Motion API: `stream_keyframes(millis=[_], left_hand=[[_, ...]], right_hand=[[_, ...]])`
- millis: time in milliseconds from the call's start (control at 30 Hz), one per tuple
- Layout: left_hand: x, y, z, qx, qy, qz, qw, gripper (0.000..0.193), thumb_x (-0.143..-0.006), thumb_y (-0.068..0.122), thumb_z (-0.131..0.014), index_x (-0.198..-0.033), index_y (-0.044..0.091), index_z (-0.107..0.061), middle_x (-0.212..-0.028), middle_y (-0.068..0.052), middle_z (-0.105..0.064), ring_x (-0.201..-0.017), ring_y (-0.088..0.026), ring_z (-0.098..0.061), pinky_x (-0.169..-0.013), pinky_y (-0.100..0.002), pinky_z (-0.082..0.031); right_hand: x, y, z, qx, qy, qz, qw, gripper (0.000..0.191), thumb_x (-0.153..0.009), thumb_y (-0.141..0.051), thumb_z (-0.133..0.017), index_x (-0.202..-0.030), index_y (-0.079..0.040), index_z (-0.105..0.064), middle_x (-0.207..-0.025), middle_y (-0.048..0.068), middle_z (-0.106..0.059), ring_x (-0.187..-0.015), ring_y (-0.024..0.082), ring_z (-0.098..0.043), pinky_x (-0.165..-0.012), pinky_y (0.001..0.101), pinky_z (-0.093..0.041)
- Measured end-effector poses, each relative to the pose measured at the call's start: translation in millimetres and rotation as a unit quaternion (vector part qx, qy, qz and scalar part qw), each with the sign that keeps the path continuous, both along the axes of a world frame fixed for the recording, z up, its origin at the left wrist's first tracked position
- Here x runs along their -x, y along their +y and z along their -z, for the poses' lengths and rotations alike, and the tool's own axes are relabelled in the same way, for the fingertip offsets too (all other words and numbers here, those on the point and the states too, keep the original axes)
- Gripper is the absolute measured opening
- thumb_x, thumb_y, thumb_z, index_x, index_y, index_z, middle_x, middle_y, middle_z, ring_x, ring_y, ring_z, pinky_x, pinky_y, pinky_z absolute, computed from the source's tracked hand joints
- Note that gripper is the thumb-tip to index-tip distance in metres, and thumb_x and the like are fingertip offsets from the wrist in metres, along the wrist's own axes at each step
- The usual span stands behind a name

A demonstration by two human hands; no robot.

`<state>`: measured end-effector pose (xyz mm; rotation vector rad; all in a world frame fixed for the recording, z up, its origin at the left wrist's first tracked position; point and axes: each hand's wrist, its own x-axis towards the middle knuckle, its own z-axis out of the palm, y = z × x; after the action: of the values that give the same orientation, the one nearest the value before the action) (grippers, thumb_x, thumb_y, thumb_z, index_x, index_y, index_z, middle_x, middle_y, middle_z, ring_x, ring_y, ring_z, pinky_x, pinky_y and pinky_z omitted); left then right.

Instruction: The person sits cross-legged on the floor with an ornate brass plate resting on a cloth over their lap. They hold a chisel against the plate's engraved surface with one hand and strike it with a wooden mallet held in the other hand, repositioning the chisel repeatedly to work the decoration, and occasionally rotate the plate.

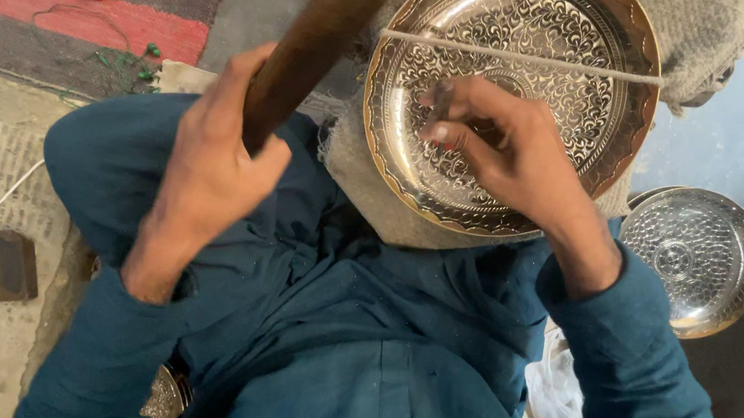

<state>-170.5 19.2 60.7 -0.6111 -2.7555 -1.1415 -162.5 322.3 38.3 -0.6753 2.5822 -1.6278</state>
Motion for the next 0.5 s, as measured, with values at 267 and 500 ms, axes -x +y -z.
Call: stream_keyframes(millis=[267,500], left_hand=[[-10,10,18,-0.069,-0.006,0.023,0.997,0.070,-0.085,-0.007,-0.065,-0.149,0.012,-0.042,-0.122,-0.024,-0.068,-0.115,-0.044,-0.069,-0.090,-0.045,-0.055],[-7,21,5,-0.106,-0.060,-0.010,0.993,0.074,-0.087,-0.004,-0.065,-0.154,0.017,-0.038,-0.115,-0.019,-0.069,-0.106,-0.036,-0.073,-0.090,-0.041,-0.058]], right_hand=[[8,2,-9,-0.069,0.052,-0.014,0.996,0.023,-0.097,-0.007,-0.074,-0.118,-0.004,-0.063,-0.099,0.007,-0.078,-0.086,0.018,-0.079,-0.069,0.0289,-0.061],[5,3,1,-0.075,0.040,-0.004,0.996,0.023,-0.095,-0.009,-0.076,-0.115,-0.005,-0.064,-0.098,0.007,-0.078,-0.080,0.018,-0.078,-0.065,0.0288,-0.062]])
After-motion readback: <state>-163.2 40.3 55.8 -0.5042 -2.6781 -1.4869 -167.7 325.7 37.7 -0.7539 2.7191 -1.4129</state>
